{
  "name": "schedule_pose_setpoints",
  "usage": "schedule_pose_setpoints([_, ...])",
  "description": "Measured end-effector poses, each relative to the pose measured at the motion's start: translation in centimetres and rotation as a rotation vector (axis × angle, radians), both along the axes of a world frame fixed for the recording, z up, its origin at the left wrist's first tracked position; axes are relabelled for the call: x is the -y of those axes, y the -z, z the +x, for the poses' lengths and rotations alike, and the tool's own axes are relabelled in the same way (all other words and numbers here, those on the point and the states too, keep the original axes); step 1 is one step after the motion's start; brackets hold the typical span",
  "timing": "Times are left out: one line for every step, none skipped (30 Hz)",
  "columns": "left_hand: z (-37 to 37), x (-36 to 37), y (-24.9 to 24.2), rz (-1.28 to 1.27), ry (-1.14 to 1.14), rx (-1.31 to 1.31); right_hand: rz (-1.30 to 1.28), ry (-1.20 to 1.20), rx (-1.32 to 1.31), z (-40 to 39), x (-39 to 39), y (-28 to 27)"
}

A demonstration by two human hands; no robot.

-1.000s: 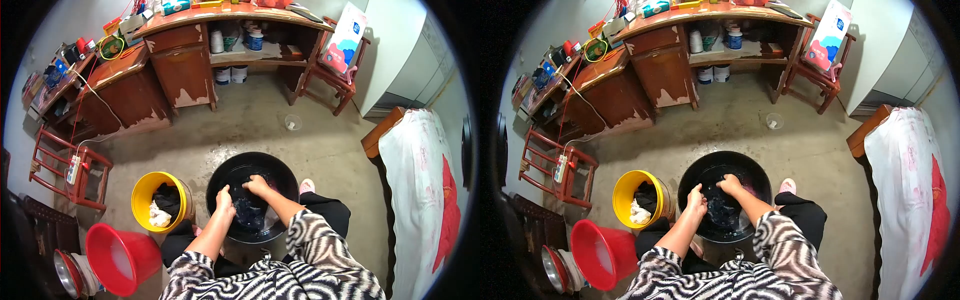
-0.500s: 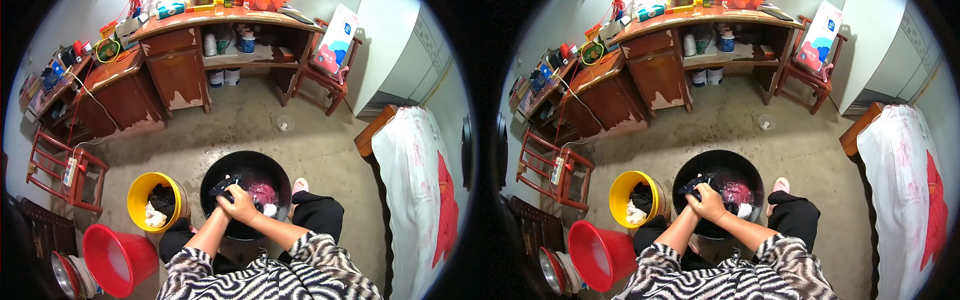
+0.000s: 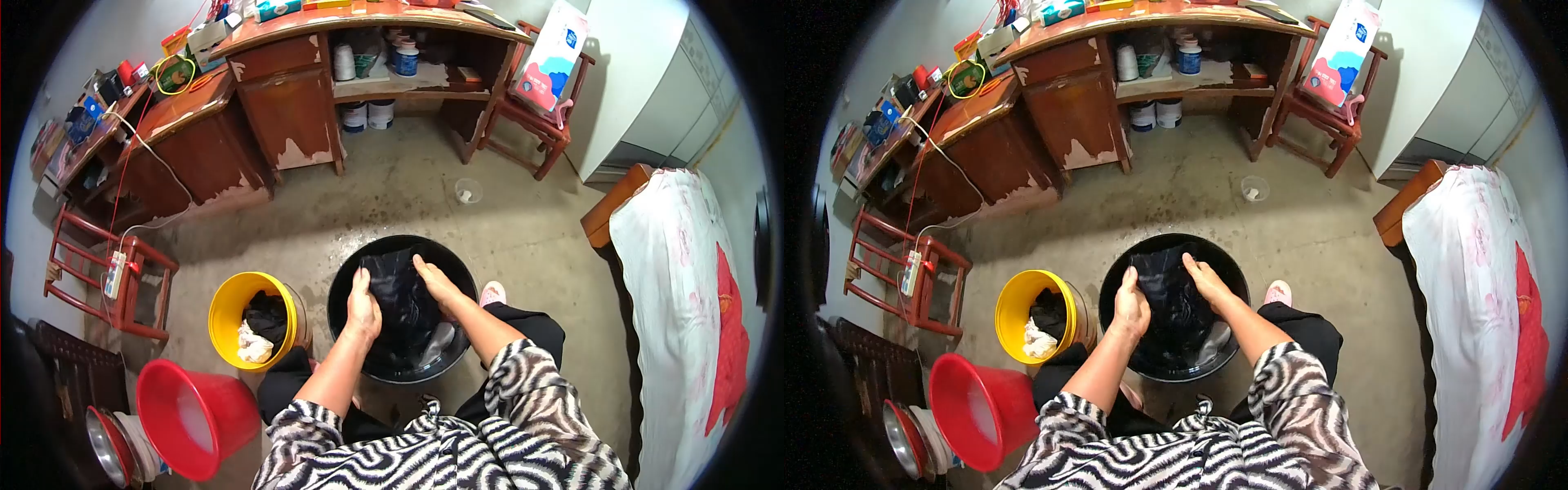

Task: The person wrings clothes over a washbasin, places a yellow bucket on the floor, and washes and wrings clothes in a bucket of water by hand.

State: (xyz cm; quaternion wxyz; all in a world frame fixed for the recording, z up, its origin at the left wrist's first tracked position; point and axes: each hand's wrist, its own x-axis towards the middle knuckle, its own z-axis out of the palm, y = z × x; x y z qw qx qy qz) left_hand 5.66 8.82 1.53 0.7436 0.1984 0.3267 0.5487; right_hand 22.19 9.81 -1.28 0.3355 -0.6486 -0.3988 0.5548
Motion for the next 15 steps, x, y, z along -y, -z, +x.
schedule_pose_setpoints([0.1,0.1,-1.3,-0.049,-0.068,-0.090,-0.049,0.006,0.043,-0.2,0.9,-3.1])
schedule_pose_setpoints([0.0,0.1,-1.3,-0.136,-0.073,-0.145,-0.012,-0.072,0.204,0.0,0.8,-2.1])
schedule_pose_setpoints([-0.2,0.1,-1.3,-0.223,-0.078,-0.199,0.025,-0.152,0.365,0.2,0.7,-1.2])
schedule_pose_setpoints([-0.6,-0.1,0.9,-0.313,-0.070,-0.393,0.000,-0.265,0.744,-0.2,0.5,-1.4])
schedule_pose_setpoints([-1.1,-0.3,4.0,-0.354,-0.099,-0.429,0.131,-0.310,0.950,-0.7,0.6,-1.7])
schedule_pose_setpoints([-1.3,0.1,3.4,-0.414,-0.101,-0.427,0.288,-0.405,1.072,-1.4,0.9,-2.1])
schedule_pose_setpoints([-1.4,0.5,2.8,-0.475,-0.105,-0.425,0.450,-0.501,1.188,-2.0,1.2,-2.4])
schedule_pose_setpoints([-1.5,0.7,3.0,-0.497,-0.111,-0.473,0.530,-0.746,1.170,-2.4,1.3,-2.3])
schedule_pose_setpoints([-1.7,0.9,3.0,-0.500,-0.117,-0.476,0.571,-0.948,1.154,-2.8,1.8,-1.2])
schedule_pose_setpoints([-1.9,1.1,2.9,-0.494,-0.098,-0.472,0.433,-0.984,1.135,-3.1,1.7,0.0])
schedule_pose_setpoints([-2.0,1.4,2.7,-0.489,-0.077,-0.468,0.293,-1.017,1.114,-3.2,1.5,1.2])
schedule_pose_setpoints([-1.9,1.8,2.5,-0.506,-0.074,-0.452,0.149,-1.002,1.090,-3.4,0.8,1.3])
schedule_pose_setpoints([-1.9,2.2,1.9,-0.536,-0.043,-0.438,0.154,-1.007,1.089,-3.6,0.2,2.4])
schedule_pose_setpoints([-1.8,2.6,2.0,-0.584,-0.013,-0.401,0.064,-0.926,1.125,-3.9,-0.4,4.0])
schedule_pose_setpoints([-1.6,3.1,1.9,-0.631,0.019,-0.364,-0.029,-0.843,1.158,-4.2,-0.7,4.7])
